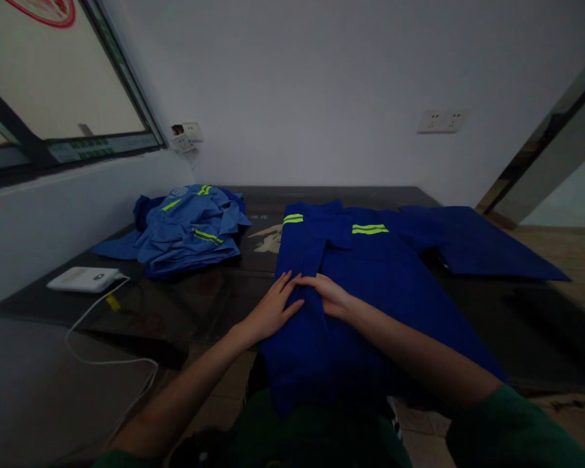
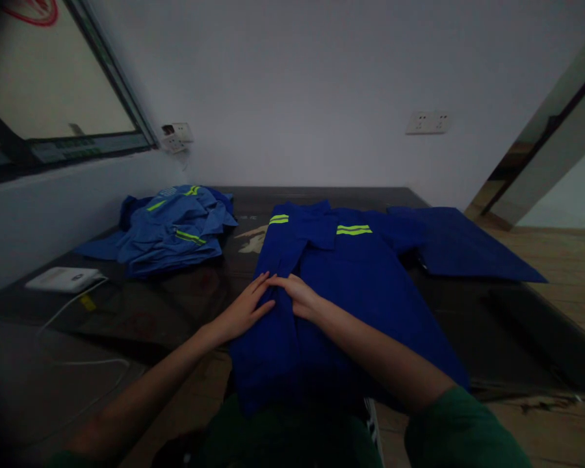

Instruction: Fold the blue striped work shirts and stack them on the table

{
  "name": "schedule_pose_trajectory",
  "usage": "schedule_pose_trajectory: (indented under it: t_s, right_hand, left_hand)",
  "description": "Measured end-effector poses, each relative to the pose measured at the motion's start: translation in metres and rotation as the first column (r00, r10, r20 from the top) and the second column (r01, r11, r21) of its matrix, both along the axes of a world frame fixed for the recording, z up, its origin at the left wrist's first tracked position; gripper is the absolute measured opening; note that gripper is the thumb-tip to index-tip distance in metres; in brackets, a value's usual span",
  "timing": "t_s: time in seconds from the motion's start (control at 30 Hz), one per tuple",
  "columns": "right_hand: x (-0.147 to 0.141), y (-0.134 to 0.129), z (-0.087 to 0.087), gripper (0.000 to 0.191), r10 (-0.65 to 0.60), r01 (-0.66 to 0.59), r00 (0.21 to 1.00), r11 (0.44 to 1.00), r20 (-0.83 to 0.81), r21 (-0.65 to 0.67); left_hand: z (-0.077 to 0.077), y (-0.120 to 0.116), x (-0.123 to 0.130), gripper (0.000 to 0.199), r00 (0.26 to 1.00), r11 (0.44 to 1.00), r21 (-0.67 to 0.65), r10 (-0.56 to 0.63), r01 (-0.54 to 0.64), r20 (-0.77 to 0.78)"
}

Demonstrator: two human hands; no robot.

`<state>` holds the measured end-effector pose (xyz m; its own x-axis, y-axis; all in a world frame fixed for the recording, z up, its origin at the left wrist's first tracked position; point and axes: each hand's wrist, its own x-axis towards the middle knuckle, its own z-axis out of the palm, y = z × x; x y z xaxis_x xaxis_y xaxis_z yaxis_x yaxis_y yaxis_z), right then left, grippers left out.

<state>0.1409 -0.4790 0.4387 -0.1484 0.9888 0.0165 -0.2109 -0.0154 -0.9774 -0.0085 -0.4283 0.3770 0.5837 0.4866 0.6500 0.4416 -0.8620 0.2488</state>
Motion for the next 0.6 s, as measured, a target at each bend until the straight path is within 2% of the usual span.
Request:
schedule_pose_trajectory:
  t_s: [0.13, 0.23, 0.4, 0.5, 0.57, 0.6]
  right_hand:
    - [0.01, -0.037, -0.01, 0.051, 0.066, -0.066, 0.994, 0.998, 0.084, -0.003]
    - [0.022, -0.063, -0.017, 0.068, 0.082, -0.088, 0.985, 0.996, 0.151, 0.032]
    - [0.039, -0.094, -0.031, 0.094, -0.075, 0.045, 0.956, 0.993, 0.284, 0.11]
    - [0.042, -0.108, -0.046, 0.092, -0.101, 0.049, 0.928, 0.988, 0.359, 0.149]
    - [0.042, -0.116, -0.058, 0.074, -0.093, 0.022, 0.913, 0.984, 0.398, 0.179]
    - [0.041, -0.119, -0.065, 0.059, -0.081, -0.001, 0.906, 0.981, 0.415, 0.194]
  left_hand:
    - [0.007, -0.001, -0.007, 0.061, 0.995, 0.999, -0.019, -0.031, 0.03, -0.096]
    - [0.011, -0.004, -0.011, 0.063, 0.98, 0.998, -0.015, -0.069, 0.067, -0.186]
    - [0.014, -0.004, -0.017, 0.055, 0.967, 0.998, 0.004, -0.062, 0.065, -0.248]
    - [0.01, -0.005, -0.021, 0.051, 0.967, 0.998, 0.055, -0.027, 0.042, -0.252]
    - [0.005, -0.009, -0.024, 0.052, 0.972, 0.994, 0.104, 0.005, 0.02, -0.234]
    - [0.002, -0.011, -0.026, 0.053, 0.975, 0.991, 0.133, 0.022, 0.007, -0.22]
